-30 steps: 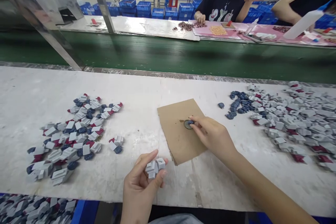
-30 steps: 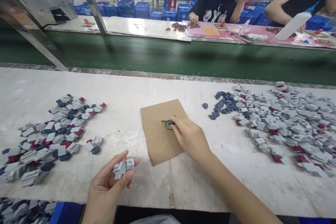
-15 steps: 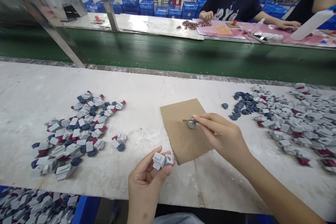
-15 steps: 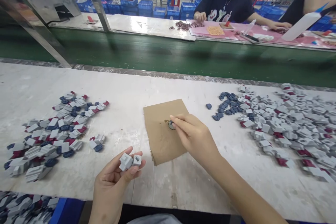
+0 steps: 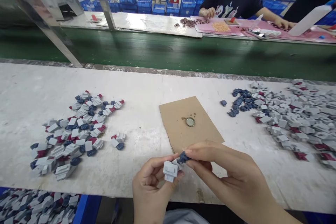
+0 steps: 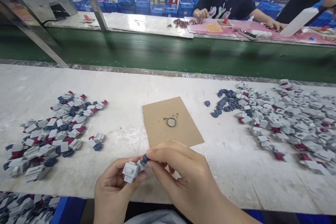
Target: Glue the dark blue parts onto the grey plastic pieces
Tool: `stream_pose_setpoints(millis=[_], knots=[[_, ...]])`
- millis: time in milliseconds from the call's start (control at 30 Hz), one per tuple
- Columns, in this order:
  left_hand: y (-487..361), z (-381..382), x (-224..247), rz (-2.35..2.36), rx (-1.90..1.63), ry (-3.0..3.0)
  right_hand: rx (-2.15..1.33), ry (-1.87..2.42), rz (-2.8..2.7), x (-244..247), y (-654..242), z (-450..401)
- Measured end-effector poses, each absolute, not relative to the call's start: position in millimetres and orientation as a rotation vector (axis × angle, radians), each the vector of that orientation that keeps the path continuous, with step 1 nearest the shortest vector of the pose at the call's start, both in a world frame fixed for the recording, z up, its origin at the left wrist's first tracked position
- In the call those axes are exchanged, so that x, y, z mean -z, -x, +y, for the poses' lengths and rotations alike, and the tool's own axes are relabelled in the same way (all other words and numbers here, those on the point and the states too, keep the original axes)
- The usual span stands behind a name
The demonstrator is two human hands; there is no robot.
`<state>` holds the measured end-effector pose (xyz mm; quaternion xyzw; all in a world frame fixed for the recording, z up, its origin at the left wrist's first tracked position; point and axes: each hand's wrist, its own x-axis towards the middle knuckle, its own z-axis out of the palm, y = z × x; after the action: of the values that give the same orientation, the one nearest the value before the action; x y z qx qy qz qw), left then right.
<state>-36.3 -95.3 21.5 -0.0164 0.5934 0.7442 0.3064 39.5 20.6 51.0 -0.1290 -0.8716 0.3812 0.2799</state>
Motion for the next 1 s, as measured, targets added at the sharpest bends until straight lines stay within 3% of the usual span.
stream_pose_setpoints(millis=[300, 533, 667, 867, 1000], knots=[[31.7, -95.0, -21.8, 1.687, -2.002, -0.067, -0.966, 0.27, -2.326, -55.9, -37.0, 15.4], [28.7, -95.5, -15.6, 1.931, -1.971, -0.244, -1.116, 0.368, -2.168, -42.4, -37.1, 4.0], [36.4, -92.4, -17.3, 1.788, -1.874, -0.212, -1.178, 0.423, -2.129, -28.9, -39.8, -0.4], [39.6, -77.6, -16.3, 1.252, -1.865, -0.017, -0.689, 0.584, -2.099, -17.9, -51.7, 9.8], [45.6, -78.3, -4.5, 1.367, -1.864, 0.043, -0.508, 0.825, -1.992, -13.8, -79.2, 41.1]])
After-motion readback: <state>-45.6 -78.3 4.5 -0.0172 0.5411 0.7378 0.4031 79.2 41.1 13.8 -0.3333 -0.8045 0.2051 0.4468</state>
